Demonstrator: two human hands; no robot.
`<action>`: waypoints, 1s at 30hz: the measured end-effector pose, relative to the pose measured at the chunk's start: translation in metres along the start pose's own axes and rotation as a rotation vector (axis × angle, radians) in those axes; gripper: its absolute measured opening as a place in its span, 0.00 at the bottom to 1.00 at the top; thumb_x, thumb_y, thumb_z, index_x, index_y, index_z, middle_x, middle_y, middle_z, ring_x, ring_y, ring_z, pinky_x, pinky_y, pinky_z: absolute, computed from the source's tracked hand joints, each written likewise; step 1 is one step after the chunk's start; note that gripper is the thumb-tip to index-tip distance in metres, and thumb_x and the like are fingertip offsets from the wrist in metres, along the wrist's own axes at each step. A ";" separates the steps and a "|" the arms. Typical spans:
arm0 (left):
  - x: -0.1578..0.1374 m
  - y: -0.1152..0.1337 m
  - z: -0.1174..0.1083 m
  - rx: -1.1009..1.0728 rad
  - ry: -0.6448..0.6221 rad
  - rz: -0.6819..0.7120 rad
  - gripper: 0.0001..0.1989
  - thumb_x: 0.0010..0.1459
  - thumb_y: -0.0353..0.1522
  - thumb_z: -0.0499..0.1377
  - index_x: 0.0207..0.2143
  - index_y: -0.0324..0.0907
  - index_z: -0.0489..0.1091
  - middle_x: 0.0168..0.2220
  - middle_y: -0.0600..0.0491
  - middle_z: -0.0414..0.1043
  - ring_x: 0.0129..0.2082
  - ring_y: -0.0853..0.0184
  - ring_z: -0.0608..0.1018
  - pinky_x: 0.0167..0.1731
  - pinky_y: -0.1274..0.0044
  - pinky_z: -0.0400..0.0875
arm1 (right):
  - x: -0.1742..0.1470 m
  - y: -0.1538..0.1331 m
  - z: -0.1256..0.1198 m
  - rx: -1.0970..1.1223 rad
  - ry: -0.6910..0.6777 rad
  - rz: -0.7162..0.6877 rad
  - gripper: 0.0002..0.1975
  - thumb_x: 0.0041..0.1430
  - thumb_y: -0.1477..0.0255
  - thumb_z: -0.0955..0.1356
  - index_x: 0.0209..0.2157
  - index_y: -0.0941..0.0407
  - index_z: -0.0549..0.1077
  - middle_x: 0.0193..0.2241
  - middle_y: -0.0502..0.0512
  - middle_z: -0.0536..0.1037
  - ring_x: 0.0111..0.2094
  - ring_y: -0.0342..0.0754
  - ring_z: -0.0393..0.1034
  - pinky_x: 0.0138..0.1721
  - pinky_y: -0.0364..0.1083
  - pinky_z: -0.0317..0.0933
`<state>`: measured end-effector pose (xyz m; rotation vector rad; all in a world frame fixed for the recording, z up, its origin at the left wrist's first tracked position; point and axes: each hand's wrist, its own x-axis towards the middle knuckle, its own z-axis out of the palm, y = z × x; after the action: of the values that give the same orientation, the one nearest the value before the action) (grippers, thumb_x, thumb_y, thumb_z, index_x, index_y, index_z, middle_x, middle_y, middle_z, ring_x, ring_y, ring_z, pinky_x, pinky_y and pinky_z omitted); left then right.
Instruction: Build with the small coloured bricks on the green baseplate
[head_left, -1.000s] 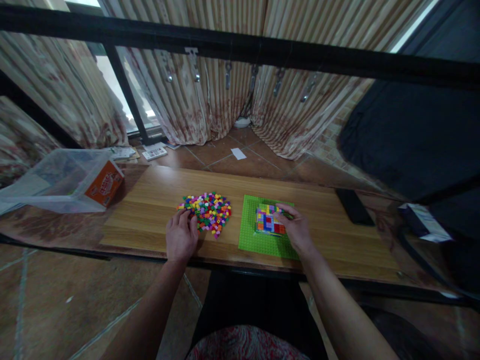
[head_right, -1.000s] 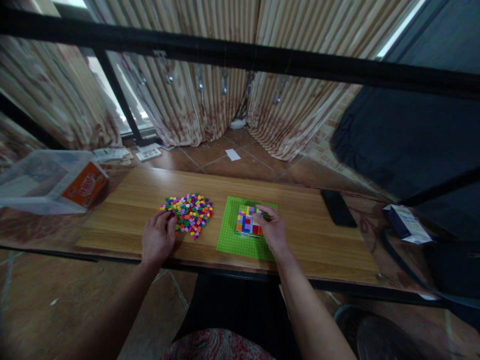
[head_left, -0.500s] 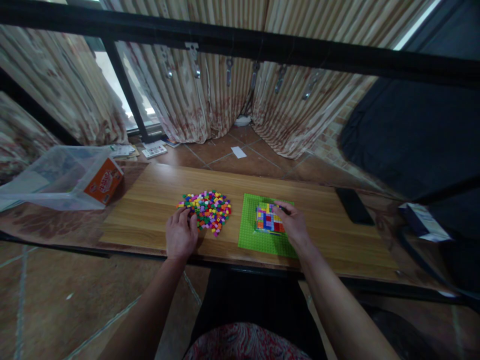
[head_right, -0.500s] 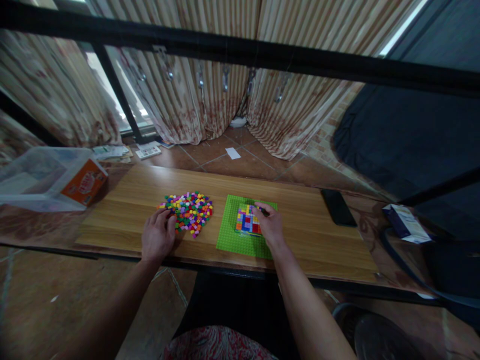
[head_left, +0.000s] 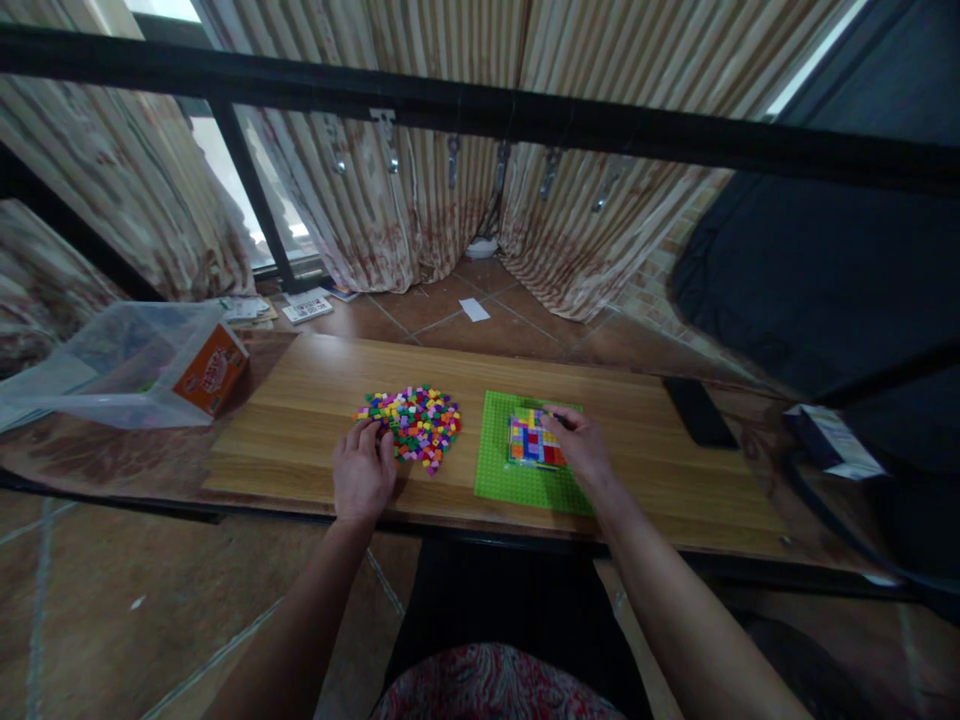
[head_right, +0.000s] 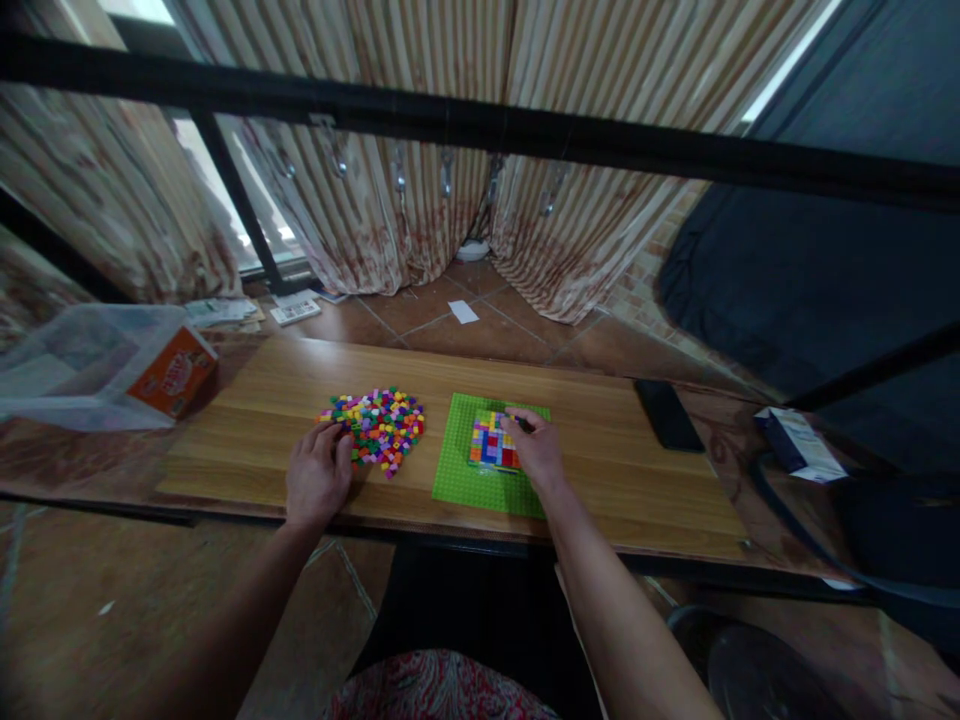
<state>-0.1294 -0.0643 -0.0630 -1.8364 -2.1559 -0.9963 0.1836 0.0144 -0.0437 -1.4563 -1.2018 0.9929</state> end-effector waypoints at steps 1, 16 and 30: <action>0.000 0.000 0.000 -0.004 -0.002 -0.007 0.19 0.63 0.38 0.47 0.45 0.35 0.70 0.48 0.39 0.72 0.49 0.55 0.72 0.51 0.63 0.65 | -0.001 0.000 0.000 0.028 -0.005 -0.007 0.20 0.43 0.60 0.73 0.37 0.56 0.79 0.31 0.54 0.81 0.31 0.49 0.73 0.37 0.50 0.67; -0.003 0.005 -0.004 -0.016 -0.029 -0.047 0.18 0.64 0.37 0.47 0.47 0.36 0.70 0.49 0.40 0.71 0.50 0.56 0.71 0.52 0.63 0.65 | -0.083 -0.046 0.037 -0.209 -0.073 -0.437 0.10 0.58 0.65 0.66 0.35 0.52 0.78 0.36 0.54 0.78 0.40 0.49 0.72 0.43 0.50 0.64; -0.004 0.006 -0.003 -0.040 -0.037 -0.064 0.18 0.64 0.37 0.48 0.46 0.35 0.69 0.49 0.39 0.70 0.50 0.56 0.71 0.51 0.64 0.64 | -0.111 -0.028 0.116 -0.595 -0.387 -0.531 0.06 0.58 0.72 0.65 0.34 0.51 0.76 0.34 0.55 0.75 0.38 0.52 0.68 0.40 0.50 0.62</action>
<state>-0.1235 -0.0693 -0.0599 -1.8283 -2.2457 -1.0342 0.0463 -0.0734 -0.0387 -1.2783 -2.1671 0.5748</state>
